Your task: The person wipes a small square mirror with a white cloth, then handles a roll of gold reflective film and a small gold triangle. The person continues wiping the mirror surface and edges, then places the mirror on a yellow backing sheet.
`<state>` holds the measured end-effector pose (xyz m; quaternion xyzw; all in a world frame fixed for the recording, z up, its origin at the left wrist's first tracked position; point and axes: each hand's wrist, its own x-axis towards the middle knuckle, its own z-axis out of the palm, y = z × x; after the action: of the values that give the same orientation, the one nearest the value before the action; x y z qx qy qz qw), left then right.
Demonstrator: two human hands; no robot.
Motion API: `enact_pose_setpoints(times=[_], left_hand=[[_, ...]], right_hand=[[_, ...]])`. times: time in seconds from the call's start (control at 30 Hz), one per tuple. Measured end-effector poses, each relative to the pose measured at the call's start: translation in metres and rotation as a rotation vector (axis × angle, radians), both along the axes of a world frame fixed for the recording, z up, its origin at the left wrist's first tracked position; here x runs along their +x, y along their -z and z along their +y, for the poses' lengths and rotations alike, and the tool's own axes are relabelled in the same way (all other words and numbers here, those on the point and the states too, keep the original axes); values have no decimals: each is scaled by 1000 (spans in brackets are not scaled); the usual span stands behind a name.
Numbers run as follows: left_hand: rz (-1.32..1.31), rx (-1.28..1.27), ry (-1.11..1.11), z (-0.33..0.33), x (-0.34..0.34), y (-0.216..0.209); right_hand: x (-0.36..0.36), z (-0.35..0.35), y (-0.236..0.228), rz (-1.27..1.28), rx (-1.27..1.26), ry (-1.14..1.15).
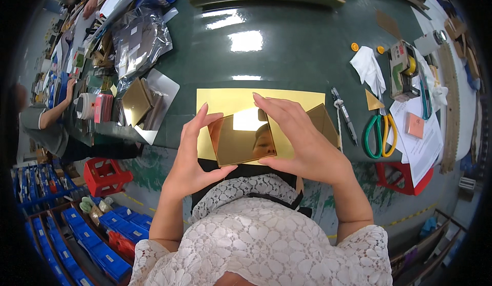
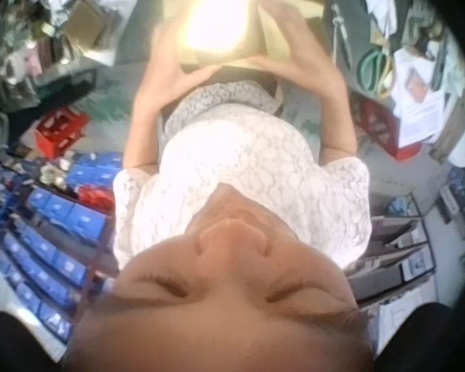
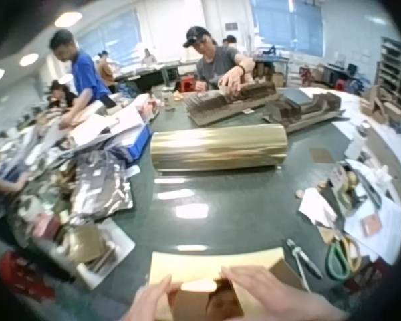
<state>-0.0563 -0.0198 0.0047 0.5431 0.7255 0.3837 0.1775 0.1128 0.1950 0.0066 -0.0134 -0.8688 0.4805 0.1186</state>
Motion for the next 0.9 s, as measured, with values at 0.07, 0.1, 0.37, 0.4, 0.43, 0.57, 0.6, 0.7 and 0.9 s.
enact_pose_setpoints(times=[0.07, 0.1, 0.37, 0.4, 0.43, 0.57, 0.6, 0.7, 0.9], left_hand=[[-10, 10, -13, -1, 0, 2], [-26, 37, -16, -1, 0, 3], [-20, 130, 5, -4, -4, 13], [-31, 130, 4, -4, -4, 14], [-42, 130, 3, -5, -5, 15], [-132, 107, -31, -6, -4, 19], [-132, 99, -33, -6, -4, 20], [-158, 88, -35, -8, -5, 21], [-199, 81, -18, -10, -6, 17]], right_hand=[[-1, -1, -1, 1, -7, 3], [-2, -2, -2, 2, -9, 5], [-5, -4, -2, 8, -3, 4], [-5, -4, -2, 9, -10, 2], [-5, -4, -2, 7, -14, 1], [-6, -6, -2, 2, -33, 5], [-6, -6, -1, 2, -39, 8], [-8, -7, 0, -2, -43, 3], [-8, -8, 2, -17, -54, 1]])
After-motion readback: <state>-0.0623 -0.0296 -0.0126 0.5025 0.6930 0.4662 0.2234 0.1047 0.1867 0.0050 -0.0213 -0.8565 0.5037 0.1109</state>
